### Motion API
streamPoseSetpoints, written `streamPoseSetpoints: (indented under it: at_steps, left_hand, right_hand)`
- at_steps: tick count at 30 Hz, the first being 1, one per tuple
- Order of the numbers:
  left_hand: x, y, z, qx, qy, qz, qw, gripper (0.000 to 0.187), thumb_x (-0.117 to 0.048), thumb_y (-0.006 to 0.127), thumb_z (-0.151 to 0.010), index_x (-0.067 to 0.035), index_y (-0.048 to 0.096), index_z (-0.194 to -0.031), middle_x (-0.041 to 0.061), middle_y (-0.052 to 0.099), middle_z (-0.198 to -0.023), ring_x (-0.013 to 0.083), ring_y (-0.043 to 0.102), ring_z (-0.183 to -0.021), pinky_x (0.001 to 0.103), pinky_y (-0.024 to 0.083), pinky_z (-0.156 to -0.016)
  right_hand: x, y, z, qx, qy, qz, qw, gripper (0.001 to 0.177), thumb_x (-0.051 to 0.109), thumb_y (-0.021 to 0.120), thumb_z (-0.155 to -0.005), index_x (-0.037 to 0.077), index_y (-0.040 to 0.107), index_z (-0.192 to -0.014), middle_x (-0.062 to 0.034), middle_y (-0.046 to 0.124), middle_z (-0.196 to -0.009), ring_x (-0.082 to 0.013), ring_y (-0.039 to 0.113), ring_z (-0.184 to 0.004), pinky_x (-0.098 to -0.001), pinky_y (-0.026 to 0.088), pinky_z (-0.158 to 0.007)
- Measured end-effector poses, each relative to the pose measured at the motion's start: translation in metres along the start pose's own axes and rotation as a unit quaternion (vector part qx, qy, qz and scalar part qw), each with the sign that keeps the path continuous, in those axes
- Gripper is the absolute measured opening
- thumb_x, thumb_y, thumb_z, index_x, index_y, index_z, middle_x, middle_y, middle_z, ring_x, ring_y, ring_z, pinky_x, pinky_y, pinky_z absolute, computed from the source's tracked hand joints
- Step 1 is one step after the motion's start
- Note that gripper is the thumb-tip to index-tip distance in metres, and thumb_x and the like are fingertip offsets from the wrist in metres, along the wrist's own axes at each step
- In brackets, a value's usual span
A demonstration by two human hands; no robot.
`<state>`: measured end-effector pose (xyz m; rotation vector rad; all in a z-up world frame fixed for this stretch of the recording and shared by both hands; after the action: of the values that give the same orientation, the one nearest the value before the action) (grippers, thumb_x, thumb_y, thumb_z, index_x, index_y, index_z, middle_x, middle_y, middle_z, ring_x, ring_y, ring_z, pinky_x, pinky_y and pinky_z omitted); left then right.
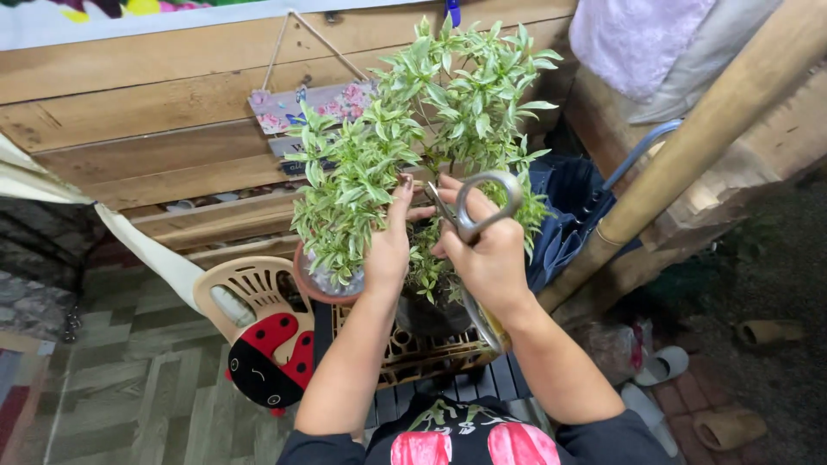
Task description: The person trims a potted plant using shears. They hold the plant with one hand and cut branches with the other, removing cut pieces as they work.
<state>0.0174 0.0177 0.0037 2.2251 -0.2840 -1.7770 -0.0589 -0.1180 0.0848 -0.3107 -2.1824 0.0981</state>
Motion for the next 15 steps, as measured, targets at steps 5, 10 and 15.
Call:
streamPoseSetpoints:
  at_steps: [5,10,15]
  left_hand:
    - [0.005,0.002,0.0,0.032,0.005,-0.01,0.999,0.047,-0.039,0.052,-0.104,-0.003,0.066,-0.13,0.01,0.072,-0.123,0.0218,0.075,-0.097,0.033,0.057,-0.089]
    - [0.013,-0.002,-0.001,0.028,0.023,-0.042,0.998,0.045,-0.037,0.053,-0.105,-0.001,0.069,-0.127,0.012,0.074,-0.119,0.0226,0.076,-0.096,0.035,0.057,-0.085]
    - [0.014,0.002,0.0,0.027,-0.01,-0.036,0.999,0.046,-0.036,0.053,-0.104,-0.002,0.066,-0.131,0.011,0.072,-0.124,0.0211,0.073,-0.095,0.033,0.054,-0.081]
  right_hand:
    - [0.0,0.005,0.005,-0.025,-0.039,0.024,0.999,0.036,-0.012,0.063,-0.089,-0.006,0.063,-0.124,-0.0182,0.067,-0.137,-0.0157,0.078,-0.078,-0.0262,0.064,-0.063]
    - [-0.013,0.009,0.0,-0.029,-0.035,0.053,0.998,0.042,-0.011,0.065,-0.086,-0.005,0.063,-0.127,-0.0154,0.076,-0.115,-0.0153,0.078,-0.076,-0.0272,0.063,-0.065]
    - [-0.014,0.011,-0.001,-0.029,-0.002,0.077,0.997,0.039,-0.008,0.067,-0.087,-0.002,0.067,-0.126,-0.0105,0.076,-0.085,-0.0129,0.077,-0.069,-0.0274,0.062,-0.063]
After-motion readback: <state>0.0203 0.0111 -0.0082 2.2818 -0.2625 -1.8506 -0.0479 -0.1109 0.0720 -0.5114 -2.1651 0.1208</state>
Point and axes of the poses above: each hand's wrist, its own z-axis away from the middle knuckle, its own y-axis out of the palm, x = y × z, the point moved 3 cm from there along -z, towards the middle knuckle
